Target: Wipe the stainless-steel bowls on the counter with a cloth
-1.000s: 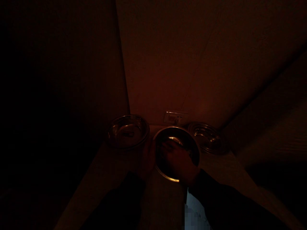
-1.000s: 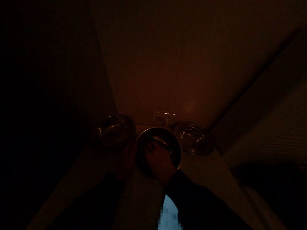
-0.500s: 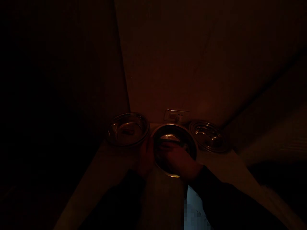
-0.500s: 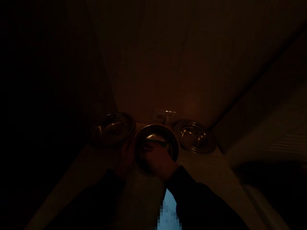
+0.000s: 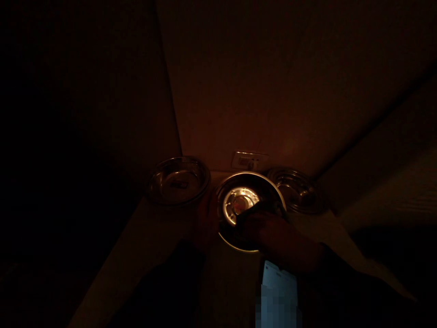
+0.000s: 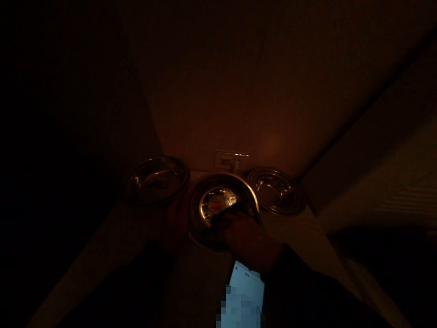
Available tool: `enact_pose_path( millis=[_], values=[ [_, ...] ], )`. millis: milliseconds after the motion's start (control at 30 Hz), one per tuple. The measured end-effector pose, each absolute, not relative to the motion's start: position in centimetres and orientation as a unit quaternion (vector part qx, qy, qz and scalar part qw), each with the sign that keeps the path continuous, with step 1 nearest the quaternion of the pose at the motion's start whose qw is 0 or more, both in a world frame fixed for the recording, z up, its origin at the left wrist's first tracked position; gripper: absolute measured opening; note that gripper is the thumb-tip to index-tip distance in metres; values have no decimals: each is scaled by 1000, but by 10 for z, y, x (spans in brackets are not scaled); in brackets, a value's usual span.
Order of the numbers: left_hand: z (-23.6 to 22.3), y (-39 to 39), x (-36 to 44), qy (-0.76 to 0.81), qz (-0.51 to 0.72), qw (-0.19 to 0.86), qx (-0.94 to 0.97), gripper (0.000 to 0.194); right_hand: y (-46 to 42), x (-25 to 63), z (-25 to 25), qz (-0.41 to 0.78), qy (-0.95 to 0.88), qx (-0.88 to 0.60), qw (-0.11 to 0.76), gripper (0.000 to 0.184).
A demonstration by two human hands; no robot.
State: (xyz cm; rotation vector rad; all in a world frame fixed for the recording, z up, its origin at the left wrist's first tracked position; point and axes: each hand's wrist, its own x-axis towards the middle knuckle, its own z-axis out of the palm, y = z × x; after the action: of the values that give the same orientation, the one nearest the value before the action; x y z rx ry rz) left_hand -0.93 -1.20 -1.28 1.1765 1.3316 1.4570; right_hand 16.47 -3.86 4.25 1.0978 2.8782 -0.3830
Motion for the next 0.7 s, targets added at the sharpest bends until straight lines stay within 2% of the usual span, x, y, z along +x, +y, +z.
enact_pose_path(
  millis=[300, 467, 700],
  values=[
    [-8, -7, -7, 490, 569, 481, 452, 37, -38, 168, 36, -129, 933, 336, -8, 34],
    [-6, -5, -7, 472, 583, 484, 451, 35, -38, 165, 30, -116, 933, 340, -9, 43],
    [-18, -2, -9, 460, 592, 483, 452, 35, -39, 154, 26, -86, 931, 354, -10, 41]
  ],
)
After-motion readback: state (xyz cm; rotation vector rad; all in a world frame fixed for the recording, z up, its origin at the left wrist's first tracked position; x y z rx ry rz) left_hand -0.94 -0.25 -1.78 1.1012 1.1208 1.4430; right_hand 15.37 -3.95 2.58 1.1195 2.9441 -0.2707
